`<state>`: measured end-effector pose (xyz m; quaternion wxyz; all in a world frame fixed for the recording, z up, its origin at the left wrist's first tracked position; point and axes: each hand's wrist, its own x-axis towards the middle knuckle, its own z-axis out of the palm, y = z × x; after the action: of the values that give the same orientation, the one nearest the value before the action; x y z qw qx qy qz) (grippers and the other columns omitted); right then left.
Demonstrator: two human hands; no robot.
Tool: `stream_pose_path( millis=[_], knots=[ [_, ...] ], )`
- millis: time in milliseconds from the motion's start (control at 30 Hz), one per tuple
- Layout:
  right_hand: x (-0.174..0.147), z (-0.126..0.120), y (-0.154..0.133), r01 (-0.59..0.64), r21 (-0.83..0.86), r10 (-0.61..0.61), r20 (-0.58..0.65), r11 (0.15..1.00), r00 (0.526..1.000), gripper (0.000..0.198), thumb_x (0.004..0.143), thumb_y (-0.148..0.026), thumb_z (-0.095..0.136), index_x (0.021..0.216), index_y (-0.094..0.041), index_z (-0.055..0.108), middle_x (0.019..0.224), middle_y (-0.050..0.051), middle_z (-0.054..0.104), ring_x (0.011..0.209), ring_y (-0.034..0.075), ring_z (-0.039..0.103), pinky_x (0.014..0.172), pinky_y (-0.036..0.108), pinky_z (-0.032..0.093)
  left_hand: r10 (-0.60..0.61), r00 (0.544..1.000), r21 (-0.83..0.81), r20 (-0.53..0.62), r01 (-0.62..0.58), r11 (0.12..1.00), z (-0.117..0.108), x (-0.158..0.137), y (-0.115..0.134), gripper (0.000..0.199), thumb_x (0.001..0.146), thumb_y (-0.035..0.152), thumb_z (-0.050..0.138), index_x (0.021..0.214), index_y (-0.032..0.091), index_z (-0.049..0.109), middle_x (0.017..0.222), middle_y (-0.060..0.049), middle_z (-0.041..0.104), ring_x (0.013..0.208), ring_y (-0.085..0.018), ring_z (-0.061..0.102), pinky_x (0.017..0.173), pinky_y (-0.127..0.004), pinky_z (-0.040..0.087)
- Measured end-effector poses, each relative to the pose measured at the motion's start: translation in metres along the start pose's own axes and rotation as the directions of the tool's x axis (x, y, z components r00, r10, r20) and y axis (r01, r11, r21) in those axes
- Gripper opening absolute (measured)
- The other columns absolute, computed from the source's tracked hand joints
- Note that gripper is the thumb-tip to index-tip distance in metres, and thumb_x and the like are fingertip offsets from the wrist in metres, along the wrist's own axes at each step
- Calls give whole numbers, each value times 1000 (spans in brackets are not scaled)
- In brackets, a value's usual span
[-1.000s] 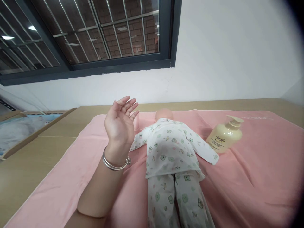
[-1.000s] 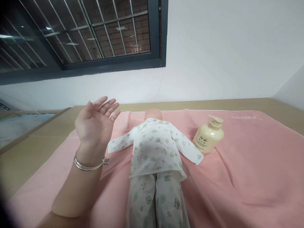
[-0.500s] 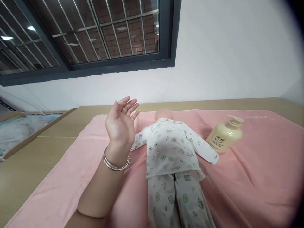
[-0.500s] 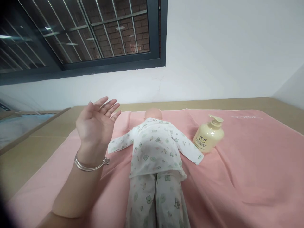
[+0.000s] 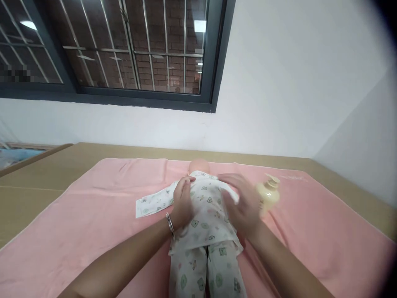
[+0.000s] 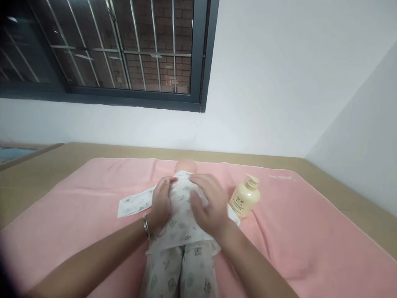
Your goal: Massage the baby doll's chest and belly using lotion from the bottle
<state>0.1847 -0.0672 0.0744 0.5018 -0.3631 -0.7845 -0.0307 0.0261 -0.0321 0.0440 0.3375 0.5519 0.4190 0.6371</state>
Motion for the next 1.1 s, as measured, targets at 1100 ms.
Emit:
stream_pose_path(
  millis=[1100],
  knots=[
    [-32,54,14,-206,-428,366,335,880,868,56,96,-29,39,145,-3,33,151,16,21,142,31,11,115,52,19,381,891,396,249,-452,799,-12,-12,-39,28,94,19,37,118,19,53,128,-10,55,124,-22,46,108,-48,37]
  ],
)
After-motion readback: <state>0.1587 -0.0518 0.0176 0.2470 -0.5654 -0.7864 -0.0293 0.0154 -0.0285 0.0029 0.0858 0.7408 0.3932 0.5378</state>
